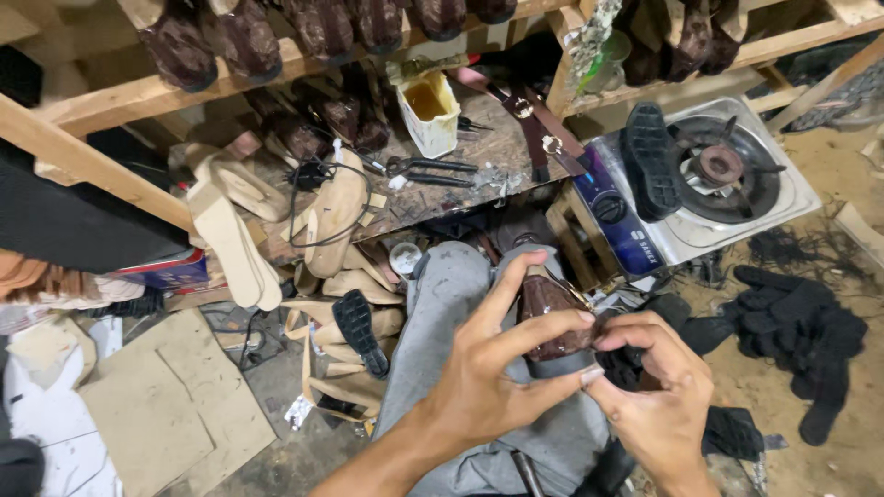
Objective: The person sits on the floor and attaches a black rubber sole to a brown sandal upper, pressing the sole against the shoe body. They use a curved wooden pressing tool to press and smooth the sole edges around the shoe, then press the assembled sandal by hand and place it on the shelf with finished sandals.
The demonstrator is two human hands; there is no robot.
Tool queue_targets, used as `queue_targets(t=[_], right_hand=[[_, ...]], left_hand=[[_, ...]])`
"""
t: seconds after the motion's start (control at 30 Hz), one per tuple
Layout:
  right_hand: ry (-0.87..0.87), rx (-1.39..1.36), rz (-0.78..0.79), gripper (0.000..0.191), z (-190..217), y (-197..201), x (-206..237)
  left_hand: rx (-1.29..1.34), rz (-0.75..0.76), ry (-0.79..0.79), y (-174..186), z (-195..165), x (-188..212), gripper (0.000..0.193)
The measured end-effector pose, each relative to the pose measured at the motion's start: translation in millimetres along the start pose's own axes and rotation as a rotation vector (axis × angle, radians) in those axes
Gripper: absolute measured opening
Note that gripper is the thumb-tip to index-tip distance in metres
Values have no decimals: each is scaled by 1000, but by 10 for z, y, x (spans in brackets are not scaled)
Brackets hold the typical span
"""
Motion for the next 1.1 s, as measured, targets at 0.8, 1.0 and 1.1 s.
queue_targets(t=[0.8,1.0,1.1], right_hand=[[408,125,204,60,-202,-618,-222],[514,52,225,36,-532,-774,-191],[425,10,306,28,-589,-827,-195]], left_hand=[[-252,-152,361,417,370,499,47],[-214,-204,420,266,608,668,55],[-193,-218,435,254,716,710,53]])
Point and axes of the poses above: each hand's wrist, its own x-axis away from the middle knuckle, its own y-axis out of the back of the hand, z = x × y, the point moved 1 cm from there along -x, towards the middle knuckle, and after that the axes turned 6 degrees about -x, right-handed, at the moved point
